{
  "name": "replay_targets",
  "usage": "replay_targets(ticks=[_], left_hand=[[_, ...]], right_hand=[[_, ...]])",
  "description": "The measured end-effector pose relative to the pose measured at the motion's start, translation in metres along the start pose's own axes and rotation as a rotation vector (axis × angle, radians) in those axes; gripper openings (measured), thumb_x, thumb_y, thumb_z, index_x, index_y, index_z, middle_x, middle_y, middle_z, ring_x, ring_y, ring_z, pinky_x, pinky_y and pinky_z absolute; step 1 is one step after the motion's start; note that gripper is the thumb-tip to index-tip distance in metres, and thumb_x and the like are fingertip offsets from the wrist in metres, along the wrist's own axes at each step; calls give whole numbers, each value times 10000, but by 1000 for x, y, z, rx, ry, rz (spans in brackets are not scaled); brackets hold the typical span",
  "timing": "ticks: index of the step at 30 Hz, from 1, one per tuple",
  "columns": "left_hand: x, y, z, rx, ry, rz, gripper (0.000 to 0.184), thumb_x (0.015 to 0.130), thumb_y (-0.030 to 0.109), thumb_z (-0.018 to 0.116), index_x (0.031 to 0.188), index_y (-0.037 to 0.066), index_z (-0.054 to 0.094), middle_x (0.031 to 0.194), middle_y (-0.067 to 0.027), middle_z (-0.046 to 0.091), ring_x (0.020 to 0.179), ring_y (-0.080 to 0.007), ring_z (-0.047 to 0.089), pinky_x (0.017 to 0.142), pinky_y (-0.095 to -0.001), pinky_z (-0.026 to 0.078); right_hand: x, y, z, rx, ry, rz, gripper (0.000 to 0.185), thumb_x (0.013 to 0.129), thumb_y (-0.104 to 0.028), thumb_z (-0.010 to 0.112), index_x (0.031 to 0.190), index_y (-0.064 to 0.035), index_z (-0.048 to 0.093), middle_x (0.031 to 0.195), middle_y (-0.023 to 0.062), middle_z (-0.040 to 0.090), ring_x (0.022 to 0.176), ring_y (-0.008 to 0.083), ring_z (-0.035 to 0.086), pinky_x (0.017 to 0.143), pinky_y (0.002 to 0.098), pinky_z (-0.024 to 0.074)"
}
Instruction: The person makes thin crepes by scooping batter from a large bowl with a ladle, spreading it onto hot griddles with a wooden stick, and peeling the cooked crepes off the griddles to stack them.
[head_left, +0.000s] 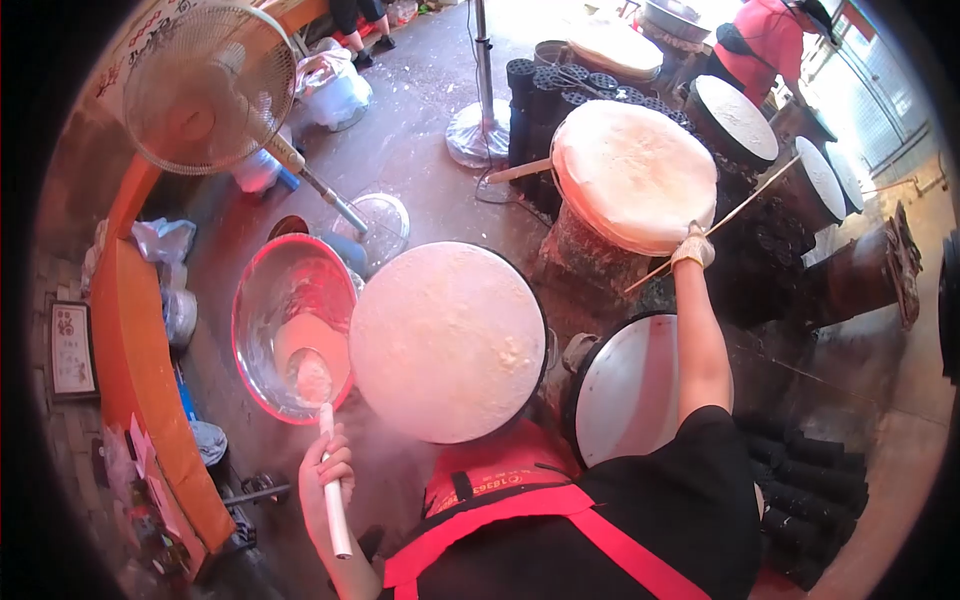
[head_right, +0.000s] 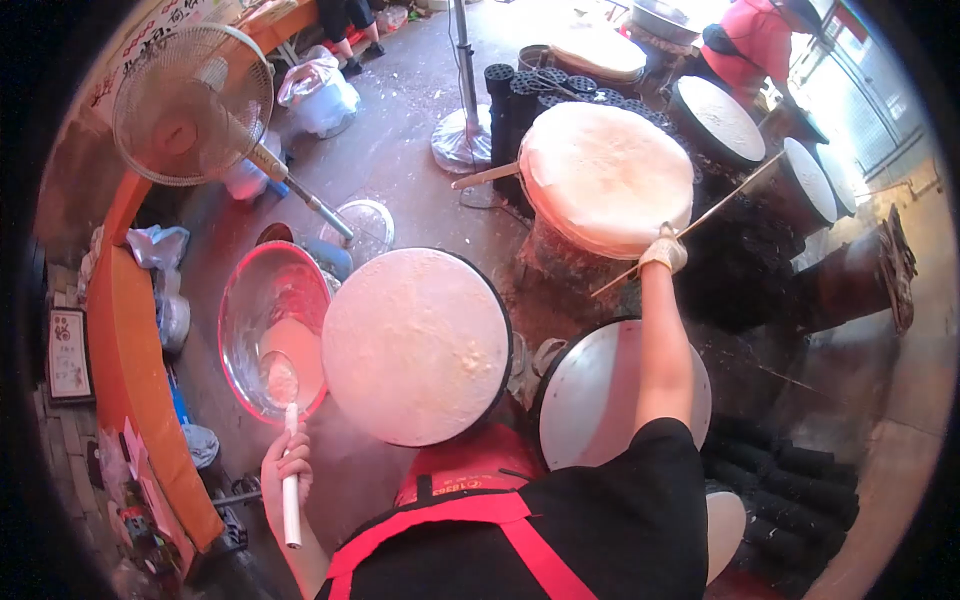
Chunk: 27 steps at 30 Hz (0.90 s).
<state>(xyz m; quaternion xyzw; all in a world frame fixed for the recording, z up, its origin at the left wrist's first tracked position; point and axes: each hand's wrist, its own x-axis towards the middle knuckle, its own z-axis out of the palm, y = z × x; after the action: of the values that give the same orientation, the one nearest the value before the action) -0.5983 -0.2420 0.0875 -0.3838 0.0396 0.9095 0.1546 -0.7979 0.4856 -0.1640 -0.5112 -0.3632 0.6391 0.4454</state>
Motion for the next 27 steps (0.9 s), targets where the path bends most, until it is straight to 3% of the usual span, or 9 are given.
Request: replay_targets(ticks=[4, 6, 8, 12, 15, 21, 25, 26, 27], left_hand=[[-10, 20, -11, -87, -31, -8, 252, 1021, 95, 378, 1189, -90, 412, 800, -51, 414, 517, -75, 384, 384, -196, 345], [-9, 45, -29, -175, -75, -59, 259, 1022, 96, 369, 1190, -96, 415, 797, -52, 410, 517, -76, 385, 394, -201, 347], [-7, 71, -43, -205, -82, -78, 268, 1011, 83, 372, 1206, -93, 424, 771, -40, 409, 498, -79, 377, 403, -212, 357], [18, 144, -88, -123, -38, 32, 247, 1000, 96, 420, 1171, -82, 410, 711, -28, 427, 493, -84, 400, 404, -206, 357], [51, 218, -120, -42, 2, 172, 158, 990, 76, 459, 1060, -50, 396, 808, -60, 448, 524, -57, 403, 407, -176, 354], [222, 422, -220, 404, 441, 402, 145, 880, 120, 489, 769, 66, 414, 583, -8, 414, 436, -135, 415, 413, -306, 392], [289, 473, -254, 349, 395, 500, 172, 859, 70, 428, 1001, -26, 438, 646, -109, 504, 471, -246, 487, 421, -340, 415], [292, 478, -242, 284, 421, 502, 216, 857, 63, 415, 1045, -42, 431, 660, -126, 513, 479, -257, 495, 425, -344, 418], [308, 485, -236, 165, 488, 561, 204, 852, 69, 403, 1015, -47, 439, 666, -138, 513, 490, -248, 499, 430, -347, 421]], right_hand=[[-23, 5, -21, -180, 8, -297, 328, 816, -194, 761, 1062, 6, 675, 895, 70, 675, 743, 199, 618, 660, 323, 514], [-67, -7, -37, -190, 88, -327, 323, 896, -350, 643, 1063, -76, 682, 752, 37, 629, 598, 177, 556, 528, 310, 470], [-161, -34, -38, 53, -235, -32, 224, 919, -364, 630, 978, -149, 607, 581, -13, 408, 401, 118, 356, 362, 273, 294], [-358, -43, -1, -489, -1006, 131, 577, 947, -558, 515, 1269, -81, 558, 610, -65, 421, 437, 33, 356, 385, 220, 277], [-480, -5, 23, -884, -1523, 357, 453, 1010, -368, 451, 1411, -156, 451, 713, 2, 523, 457, 70, 417, 406, 200, 325], [-713, 122, 106, -1473, -1805, 620, 495, 988, -234, 487, 1467, -157, 383, 738, 52, 562, 539, 104, 491, 458, 249, 393], [-799, 229, 192, -1637, -1957, 460, 496, 961, -153, 467, 1453, -155, 404, 703, 21, 552, 490, 103, 471, 413, 228, 354], [-810, 269, 209, -1541, -1706, 867, 504, 943, -132, 474, 1443, -161, 426, 666, 5, 531, 454, 97, 434, 393, 238, 318], [-841, 278, 224, -1703, -1959, 588, 489, 946, -125, 475, 1433, -163, 445, 645, -4, 516, 446, 94, 419, 391, 241, 312]])
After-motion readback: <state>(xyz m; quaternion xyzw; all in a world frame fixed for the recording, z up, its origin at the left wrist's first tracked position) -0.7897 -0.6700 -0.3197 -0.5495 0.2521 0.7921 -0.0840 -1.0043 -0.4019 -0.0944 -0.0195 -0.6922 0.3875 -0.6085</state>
